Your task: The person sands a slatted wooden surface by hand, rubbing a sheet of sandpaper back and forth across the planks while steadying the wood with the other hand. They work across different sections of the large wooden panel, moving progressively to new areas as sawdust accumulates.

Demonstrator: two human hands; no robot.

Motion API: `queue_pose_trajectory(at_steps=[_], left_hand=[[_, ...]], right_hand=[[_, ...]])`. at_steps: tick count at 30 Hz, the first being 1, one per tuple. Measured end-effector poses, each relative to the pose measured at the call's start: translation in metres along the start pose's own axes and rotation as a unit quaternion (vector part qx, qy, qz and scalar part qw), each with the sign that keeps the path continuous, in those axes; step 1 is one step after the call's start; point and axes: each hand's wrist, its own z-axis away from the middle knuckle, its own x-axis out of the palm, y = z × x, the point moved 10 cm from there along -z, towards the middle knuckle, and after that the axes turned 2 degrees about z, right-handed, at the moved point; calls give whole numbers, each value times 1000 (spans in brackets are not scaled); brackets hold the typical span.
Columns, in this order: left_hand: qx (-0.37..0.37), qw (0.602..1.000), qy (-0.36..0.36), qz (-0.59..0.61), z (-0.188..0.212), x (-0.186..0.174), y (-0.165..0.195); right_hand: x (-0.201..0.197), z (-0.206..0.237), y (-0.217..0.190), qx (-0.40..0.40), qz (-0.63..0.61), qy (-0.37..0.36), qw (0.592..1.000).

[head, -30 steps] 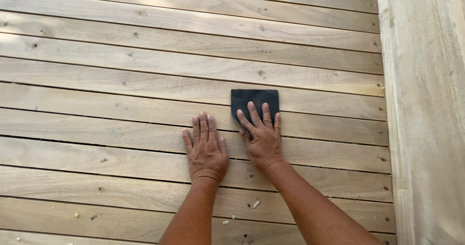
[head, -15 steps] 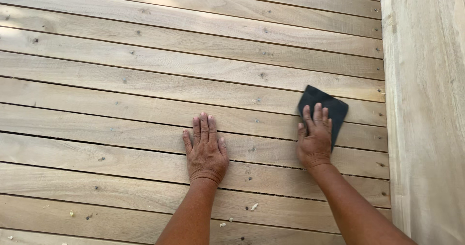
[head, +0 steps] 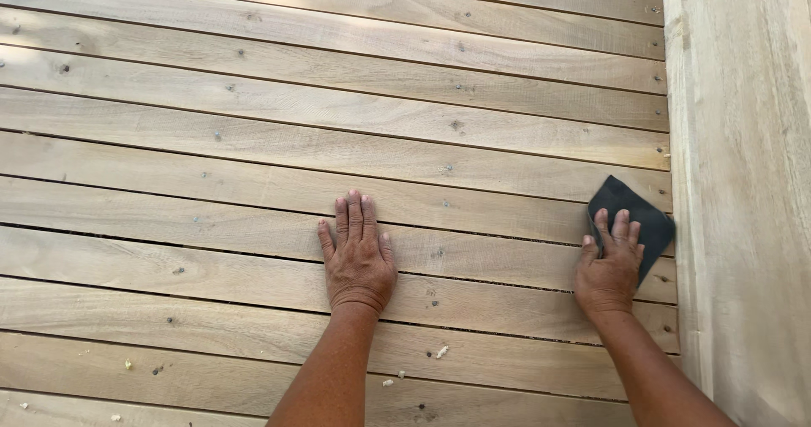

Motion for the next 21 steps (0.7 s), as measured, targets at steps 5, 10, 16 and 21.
queue_pose_trajectory(at_steps=[5, 10, 16, 21], left_hand=[[0, 1000, -12, -1, 2, 3, 3], [-4, 1000, 2, -4, 0, 2, 2], [-3, 1000, -8, -9, 2, 5, 0], [1, 1000, 10, -2, 2, -1, 1]], right_hand=[[41, 114, -126, -144, -36, -47, 988], [21, 151, -151, -226, -23, -98, 969], [50, 44, -170, -198, -27, -94, 975], [22, 151, -160, -225, -70, -131, 963]])
